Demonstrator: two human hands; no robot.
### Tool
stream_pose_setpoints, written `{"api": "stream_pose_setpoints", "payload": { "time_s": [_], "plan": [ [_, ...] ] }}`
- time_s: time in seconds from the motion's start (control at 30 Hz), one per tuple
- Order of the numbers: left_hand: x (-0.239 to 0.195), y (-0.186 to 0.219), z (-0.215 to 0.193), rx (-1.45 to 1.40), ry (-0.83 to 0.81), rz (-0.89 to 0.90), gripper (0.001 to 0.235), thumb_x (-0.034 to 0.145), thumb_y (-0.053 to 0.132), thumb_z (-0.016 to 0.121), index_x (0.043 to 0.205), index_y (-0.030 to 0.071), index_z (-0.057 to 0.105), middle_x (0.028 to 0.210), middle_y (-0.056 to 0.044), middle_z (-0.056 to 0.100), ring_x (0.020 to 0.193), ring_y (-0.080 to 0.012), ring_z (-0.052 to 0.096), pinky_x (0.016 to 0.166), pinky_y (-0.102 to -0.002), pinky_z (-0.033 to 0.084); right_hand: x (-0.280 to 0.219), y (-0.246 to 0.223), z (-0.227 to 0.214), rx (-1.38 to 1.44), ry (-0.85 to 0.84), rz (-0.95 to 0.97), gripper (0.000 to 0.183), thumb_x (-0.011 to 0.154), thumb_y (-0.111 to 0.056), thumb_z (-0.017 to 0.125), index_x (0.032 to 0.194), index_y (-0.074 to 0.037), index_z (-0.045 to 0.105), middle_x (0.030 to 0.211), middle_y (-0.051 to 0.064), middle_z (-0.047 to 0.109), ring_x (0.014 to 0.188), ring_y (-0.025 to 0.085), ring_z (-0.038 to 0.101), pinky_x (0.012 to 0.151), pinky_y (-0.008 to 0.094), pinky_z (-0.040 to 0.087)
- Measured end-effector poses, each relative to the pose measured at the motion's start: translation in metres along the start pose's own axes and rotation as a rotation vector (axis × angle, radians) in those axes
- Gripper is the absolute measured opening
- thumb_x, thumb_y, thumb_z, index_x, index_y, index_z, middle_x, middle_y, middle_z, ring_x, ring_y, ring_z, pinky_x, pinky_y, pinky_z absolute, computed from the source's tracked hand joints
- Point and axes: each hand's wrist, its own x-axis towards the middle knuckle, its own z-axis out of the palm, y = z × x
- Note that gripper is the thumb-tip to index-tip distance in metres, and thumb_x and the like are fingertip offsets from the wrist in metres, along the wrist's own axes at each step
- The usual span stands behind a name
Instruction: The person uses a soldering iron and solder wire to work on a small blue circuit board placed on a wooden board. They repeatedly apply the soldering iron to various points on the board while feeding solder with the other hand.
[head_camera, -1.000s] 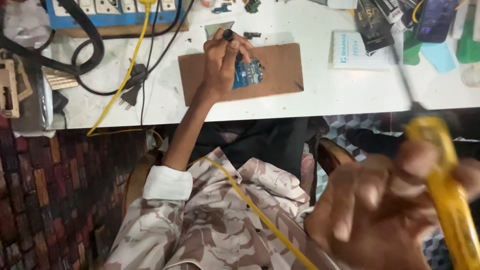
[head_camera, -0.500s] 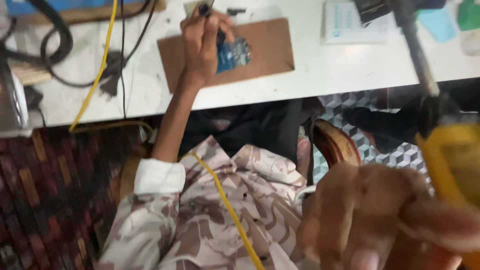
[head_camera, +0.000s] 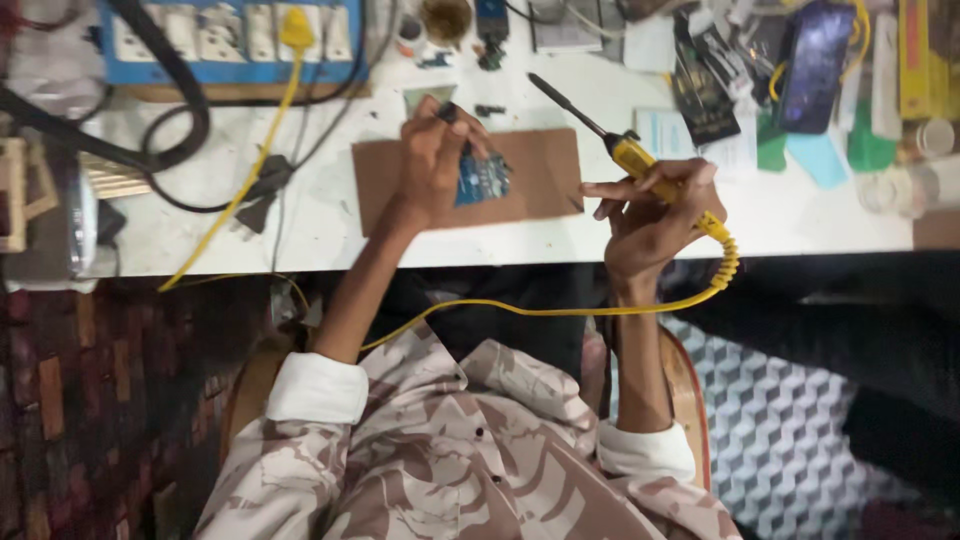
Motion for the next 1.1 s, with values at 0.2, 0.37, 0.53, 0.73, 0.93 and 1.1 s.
{"api": "stream_pose_setpoints", "payload": {
  "time_s": [0.2, 0.37, 0.53, 0.73, 0.93, 1.1],
  "plan": [
    [0.0, -0.002, -0.001, 0.053, -0.009, 0.022, 0.047, 0.113, 0.029, 0.044, 0.087, -0.002, 0.067, 0.081, -0.01, 0.07, 0.077, -0.0206, 0.064, 0.075, -0.035, 0.051, 0.028, 0.048, 0.012, -0.005, -0.136, -0.126, 0.056, 0.109, -0.055, 0.037, 0.119, -0.002, 0.051, 0.079, 0.016, 0.064, 0.055, 0.024, 0.063, 0.049, 0.028, 0.043],
    [-0.002, -0.002, 0.0, 0.078, -0.015, 0.013, 0.04, 0.11, 0.024, 0.048, 0.087, -0.001, 0.068, 0.081, -0.011, 0.072, 0.078, -0.0187, 0.063, 0.076, -0.036, 0.05, 0.05, 0.088, 0.042, -0.131, -0.183, -0.151, 0.058, 0.111, -0.056, 0.037, 0.131, -0.003, 0.051, 0.082, 0.015, 0.064, 0.073, 0.019, 0.061, 0.064, 0.028, 0.045],
    [0.001, 0.001, -0.003, 0.146, -0.019, 0.065, 0.038, 0.11, 0.024, 0.047, 0.09, 0.002, 0.07, 0.078, -0.007, 0.073, 0.079, -0.0204, 0.06, 0.08, -0.036, 0.047, 0.064, 0.109, 0.059, -0.457, -0.285, -0.202, 0.047, 0.112, -0.04, 0.042, 0.112, 0.002, 0.063, 0.086, 0.016, 0.076, 0.07, 0.017, 0.067, 0.065, 0.028, 0.052],
    [0.001, 0.0, -0.001, 0.136, -0.022, 0.015, 0.044, 0.111, 0.03, 0.045, 0.088, 0.003, 0.07, 0.078, -0.006, 0.072, 0.079, -0.0205, 0.06, 0.079, -0.036, 0.047, 0.068, 0.116, 0.066, -0.463, -0.348, -0.2, 0.035, 0.112, -0.029, 0.046, 0.11, 0.002, 0.063, 0.091, 0.016, 0.078, 0.069, 0.016, 0.07, 0.064, 0.029, 0.056],
    [-0.002, -0.006, -0.001, 0.154, -0.015, 0.046, 0.05, 0.112, 0.037, 0.042, 0.089, 0.003, 0.071, 0.078, -0.006, 0.073, 0.08, -0.0217, 0.06, 0.081, -0.037, 0.047, 0.063, 0.118, 0.061, -0.481, -0.391, -0.216, 0.033, 0.112, -0.027, 0.048, 0.108, 0.002, 0.062, 0.092, 0.016, 0.077, 0.071, 0.017, 0.071, 0.062, 0.03, 0.056],
    [-0.002, -0.005, -0.002, 0.153, -0.013, 0.047, 0.052, 0.111, 0.038, 0.042, 0.089, 0.002, 0.072, 0.074, -0.007, 0.072, 0.078, -0.0228, 0.06, 0.081, -0.037, 0.047, 0.065, 0.119, 0.065, -0.488, -0.451, -0.191, 0.029, 0.112, -0.024, 0.05, 0.106, 0.003, 0.061, 0.091, 0.015, 0.077, 0.068, 0.017, 0.07, 0.059, 0.029, 0.056]
  ]
}}
